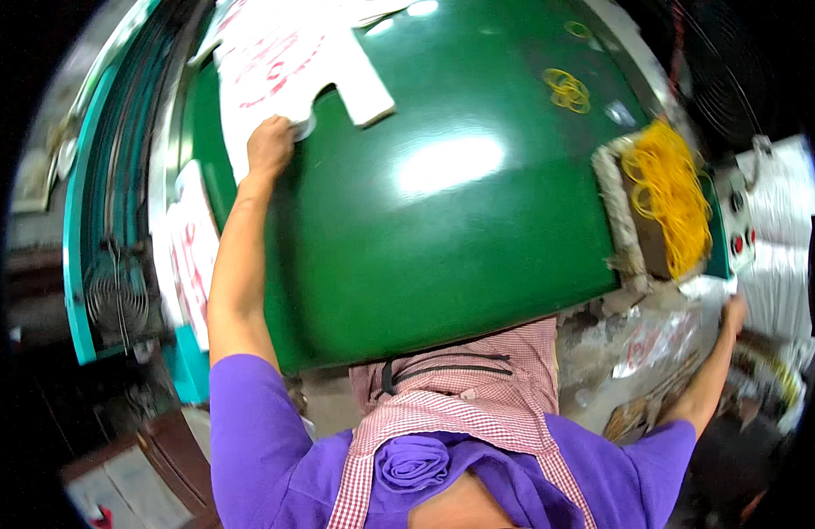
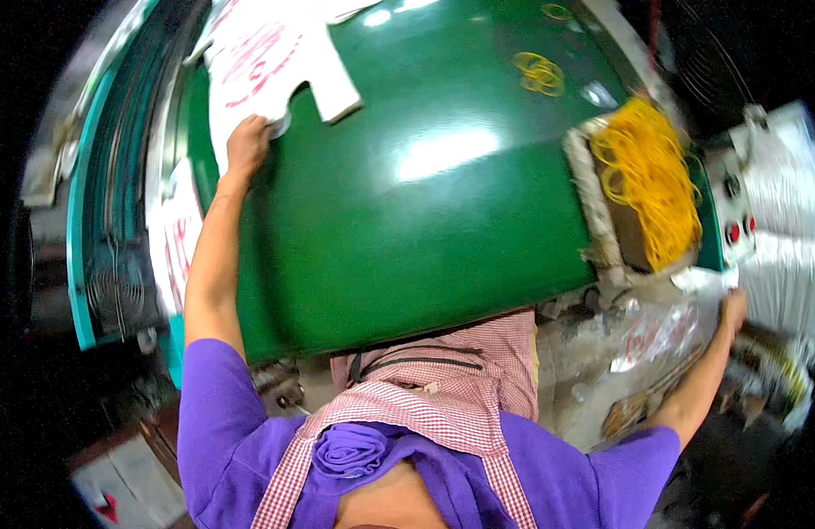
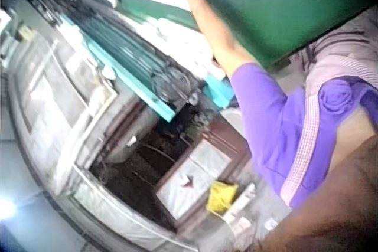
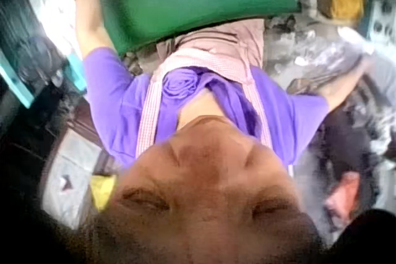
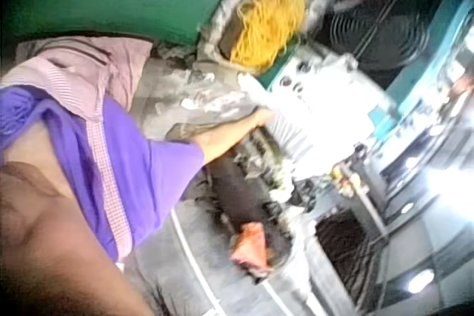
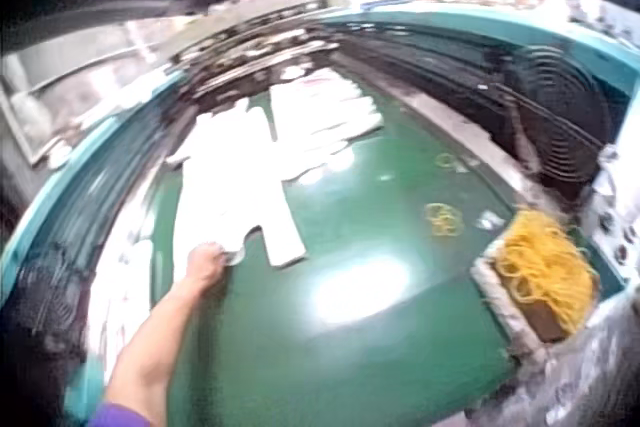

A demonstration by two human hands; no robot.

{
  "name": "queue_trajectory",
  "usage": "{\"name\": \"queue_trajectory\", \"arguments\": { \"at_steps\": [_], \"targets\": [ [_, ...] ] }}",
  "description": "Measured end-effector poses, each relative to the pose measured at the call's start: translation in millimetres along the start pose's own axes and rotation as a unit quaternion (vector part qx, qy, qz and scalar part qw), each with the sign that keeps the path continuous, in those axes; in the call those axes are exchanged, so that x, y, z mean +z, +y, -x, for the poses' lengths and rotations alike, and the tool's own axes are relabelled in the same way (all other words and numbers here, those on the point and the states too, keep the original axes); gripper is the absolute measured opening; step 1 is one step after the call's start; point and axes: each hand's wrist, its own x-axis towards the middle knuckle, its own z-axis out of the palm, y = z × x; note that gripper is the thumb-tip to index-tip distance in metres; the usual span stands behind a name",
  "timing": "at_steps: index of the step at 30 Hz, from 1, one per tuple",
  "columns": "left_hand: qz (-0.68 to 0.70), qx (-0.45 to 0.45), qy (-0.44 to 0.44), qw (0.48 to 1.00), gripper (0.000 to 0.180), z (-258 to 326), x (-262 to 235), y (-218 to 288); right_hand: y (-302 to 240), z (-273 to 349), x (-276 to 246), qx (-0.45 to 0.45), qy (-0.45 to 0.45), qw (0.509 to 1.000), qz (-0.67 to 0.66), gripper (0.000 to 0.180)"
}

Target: The person folds white plastic shopping bags with red text on a green table. They roll each bag tightly, secure it with a yellow rubber band, and place it in a stack. The person then gathers the stack of finished bundles and places them into a large white sack.

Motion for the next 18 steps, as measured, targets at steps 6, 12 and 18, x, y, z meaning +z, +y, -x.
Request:
{"name": "queue_trajectory", "arguments": {
  "at_steps": [6, 12, 18],
  "targets": [
    [0.154, 0.148, -0.024, 0.977, 0.010, 78.2, -29.6, 87.5, 0.0, 15.7, -73.6, 0.137, 0.217, 0.686, -0.681, 0.034],
    [0.307, 0.134, -0.100, 0.937, 0.035, 217.5, -94.1, 145.2, -268.8, 259.5, -209.4, -0.355, 0.155, 0.724, -0.571, 0.038],
    [0.122, 0.029, -0.209, 0.970, 0.091, 309.7, -120.2, 111.1, -422.2, 431.7, -212.1, -0.798, -0.067, 0.598, -0.031, 0.091]
  ]
}}
